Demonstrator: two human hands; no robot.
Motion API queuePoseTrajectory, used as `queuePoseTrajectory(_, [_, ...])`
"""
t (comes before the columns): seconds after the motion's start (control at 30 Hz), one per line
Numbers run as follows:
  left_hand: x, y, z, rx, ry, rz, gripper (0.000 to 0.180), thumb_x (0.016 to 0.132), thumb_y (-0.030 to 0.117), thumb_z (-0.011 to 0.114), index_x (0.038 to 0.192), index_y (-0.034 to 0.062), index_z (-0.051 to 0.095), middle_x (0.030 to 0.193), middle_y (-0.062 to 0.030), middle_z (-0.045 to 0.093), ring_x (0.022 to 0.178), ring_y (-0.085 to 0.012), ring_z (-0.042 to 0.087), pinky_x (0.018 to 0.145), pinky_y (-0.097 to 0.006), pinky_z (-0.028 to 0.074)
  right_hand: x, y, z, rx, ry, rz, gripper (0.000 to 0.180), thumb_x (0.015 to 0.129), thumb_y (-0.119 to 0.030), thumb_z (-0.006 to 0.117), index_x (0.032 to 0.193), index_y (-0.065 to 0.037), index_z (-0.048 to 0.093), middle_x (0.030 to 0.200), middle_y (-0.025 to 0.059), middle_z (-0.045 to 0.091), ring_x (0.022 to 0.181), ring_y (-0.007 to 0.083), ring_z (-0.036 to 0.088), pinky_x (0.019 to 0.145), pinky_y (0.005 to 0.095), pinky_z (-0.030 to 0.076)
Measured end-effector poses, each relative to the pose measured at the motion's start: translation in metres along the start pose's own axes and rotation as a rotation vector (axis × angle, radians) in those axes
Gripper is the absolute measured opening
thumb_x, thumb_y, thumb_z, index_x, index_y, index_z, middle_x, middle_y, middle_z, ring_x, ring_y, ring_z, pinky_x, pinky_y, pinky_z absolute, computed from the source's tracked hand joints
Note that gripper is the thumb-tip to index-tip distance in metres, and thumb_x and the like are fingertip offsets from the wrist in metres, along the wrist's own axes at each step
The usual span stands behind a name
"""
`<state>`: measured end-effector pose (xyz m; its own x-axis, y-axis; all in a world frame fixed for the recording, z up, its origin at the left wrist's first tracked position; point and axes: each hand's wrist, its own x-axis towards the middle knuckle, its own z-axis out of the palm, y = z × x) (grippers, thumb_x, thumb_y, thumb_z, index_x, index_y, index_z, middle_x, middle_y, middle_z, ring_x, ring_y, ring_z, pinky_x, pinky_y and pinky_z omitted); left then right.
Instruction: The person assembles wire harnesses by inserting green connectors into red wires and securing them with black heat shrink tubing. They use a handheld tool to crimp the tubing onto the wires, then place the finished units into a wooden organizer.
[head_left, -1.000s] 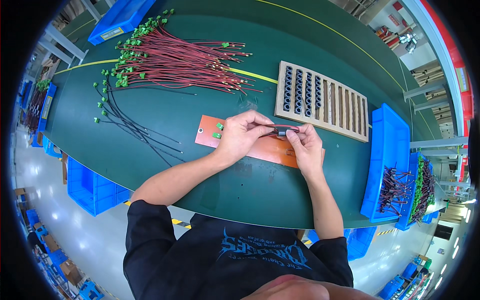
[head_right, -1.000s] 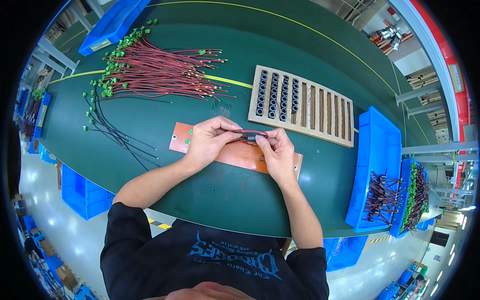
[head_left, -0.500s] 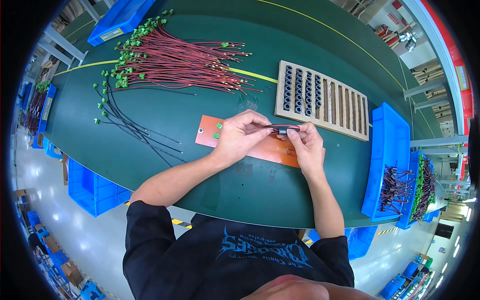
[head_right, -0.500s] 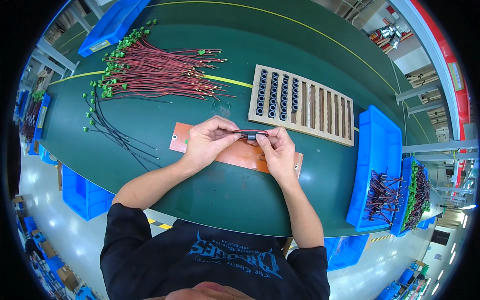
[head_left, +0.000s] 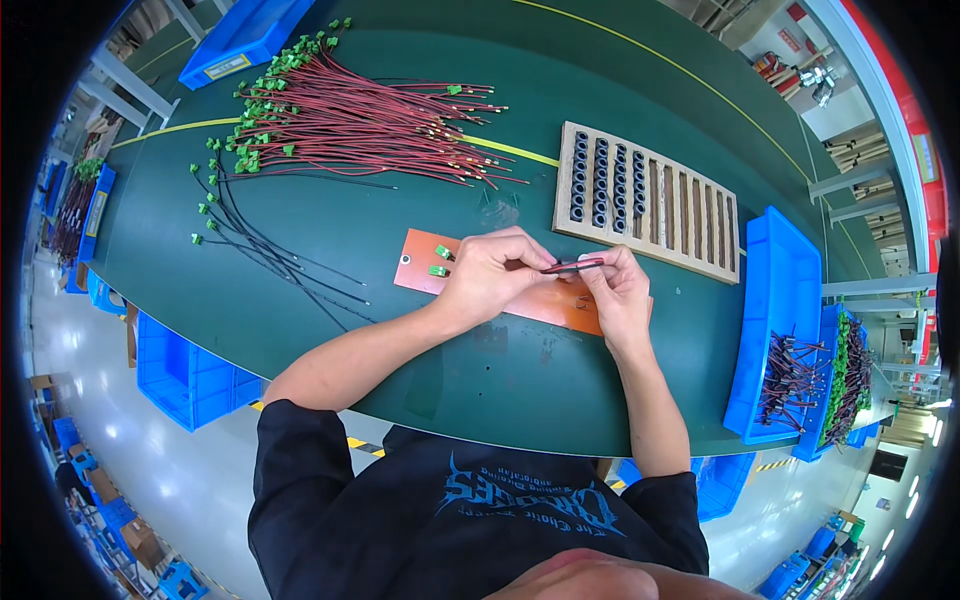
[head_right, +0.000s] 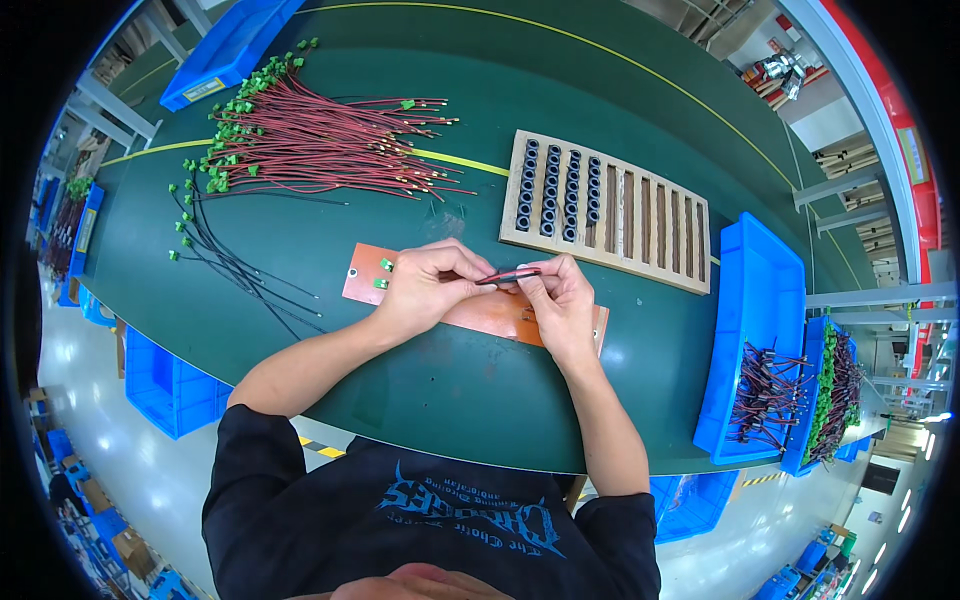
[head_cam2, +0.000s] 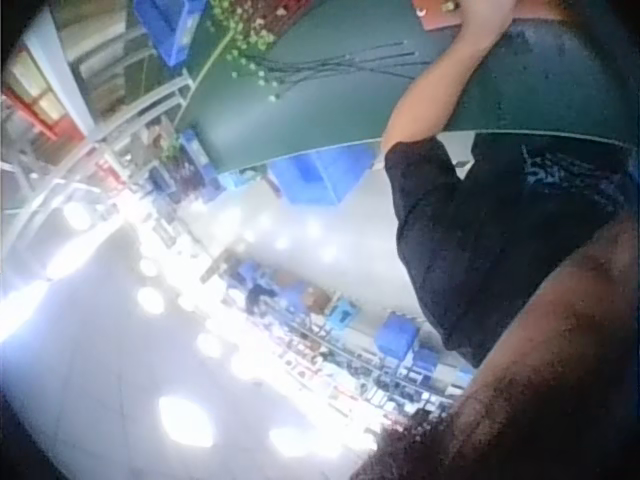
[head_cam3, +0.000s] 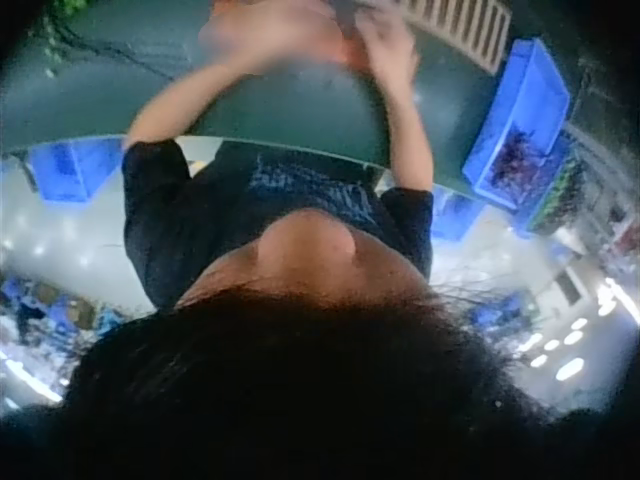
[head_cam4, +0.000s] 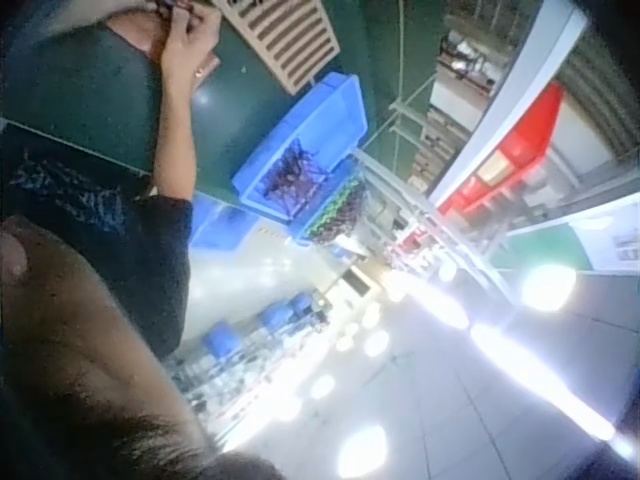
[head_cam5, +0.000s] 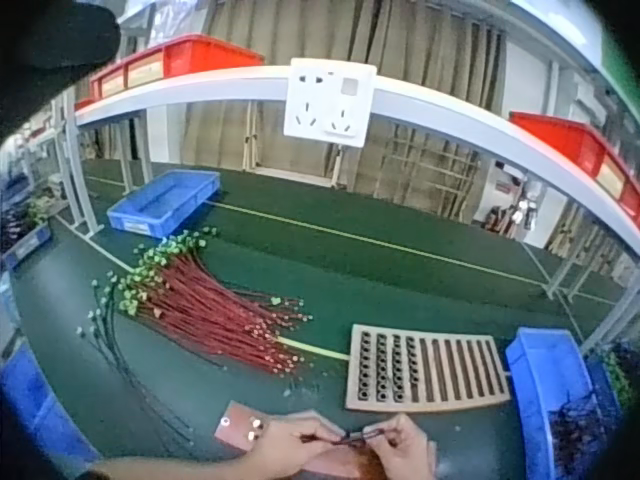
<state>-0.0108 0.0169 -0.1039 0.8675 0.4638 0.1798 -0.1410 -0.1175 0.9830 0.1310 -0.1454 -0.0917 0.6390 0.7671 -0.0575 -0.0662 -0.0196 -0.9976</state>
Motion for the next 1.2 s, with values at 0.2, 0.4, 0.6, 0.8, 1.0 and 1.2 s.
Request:
queuePoseTrajectory(0.2, [-0.006, 0.012, 0.001, 0.123, 0.016, 0.228, 0.009, 0.086, -0.006, 0.075, 0.094, -0.004, 0.072, 0.1, -0.0137, 0.072, 0.088, -0.0185, 0.072, 0.077, -0.029, 0.06, 0.002, 0.003, -0.005, -0.07, 0.011, -0.009, 0.012, 0.103, -0.005, 0.064, 0.105, 0.002, 0.055, 0.096, 0.0157, 0.075, 0.092, 0.0182, 0.073, 0.085, 0.0296, 0.058])
queuePoseTrajectory(0.4, [-0.002, 0.008, -0.001, 0.132, 0.018, 0.048, 0.007, 0.085, -0.006, 0.076, 0.09, -0.0037, 0.071, 0.094, -0.0102, 0.069, 0.085, -0.0162, 0.07, 0.077, -0.029, 0.059, 0.0, 0.004, -0.003, -0.025, -0.01, -0.03, 0.012, 0.103, -0.005, 0.064, 0.104, 0.001, 0.054, 0.097, 0.0165, 0.075, 0.092, 0.0165, 0.073, 0.084, 0.0294, 0.059])
queuePoseTrajectory(0.6, [0.004, 0.008, 0.001, 0.135, -0.041, 0.068, 0.01, 0.082, -0.006, 0.079, 0.086, -0.004, 0.07, 0.094, -0.009, 0.068, 0.088, -0.0144, 0.069, 0.078, -0.026, 0.058, -0.002, 0.005, 0.0, -0.131, -0.015, -0.028, 0.015, 0.102, -0.003, 0.065, 0.106, 0.0, 0.051, 0.097, 0.0161, 0.075, 0.092, 0.0158, 0.073, 0.077, 0.0261, 0.057])
queuePoseTrajectory(0.8, [0.007, 0.003, -0.004, -0.112, -0.028, -0.016, 0.012, 0.082, -0.006, 0.08, 0.082, -0.0022, 0.069, 0.105, -0.0146, 0.071, 0.093, -0.0174, 0.07, 0.087, -0.03, 0.059, 0.0, 0.004, 0.0, -0.09, -0.044, -0.095, 0.019, 0.1, -0.004, 0.068, 0.107, 0.0, 0.05, 0.097, 0.0146, 0.076, 0.091, 0.0164, 0.074, 0.072, 0.026, 0.057])
queuePoseTrajectory(1.0, [0.01, 0.006, -0.001, -0.209, -0.07, -0.147, 0.017, 0.084, -0.008, 0.078, 0.079, -0.002, 0.063, 0.106, -0.0166, 0.071, 0.097, -0.0181, 0.07, 0.09, -0.032, 0.059, -0.005, 0.007, 0.0, -0.395, -0.209, -0.229, 0.019, 0.102, -0.002, 0.064, 0.112, 0.001, 0.049, 0.102, 0.0159, 0.075, 0.1, 0.0179, 0.073, 0.081, 0.0288, 0.058])
queuePoseTrajectory(1.2, [0.008, 0.001, -0.007, -0.203, -0.058, -0.106, 0.019, 0.083, -0.011, 0.077, 0.078, -0.0013, 0.062, 0.103, -0.0159, 0.071, 0.096, -0.0169, 0.07, 0.088, -0.032, 0.059, -0.007, -0.018, 0.003, -0.067, -0.022, 0.051, 0.011, 0.102, -0.002, 0.062, 0.11, 0.005, 0.059, 0.103, 0.0125, 0.075, 0.1, 0.0164, 0.073, 0.088, 0.0301, 0.058])
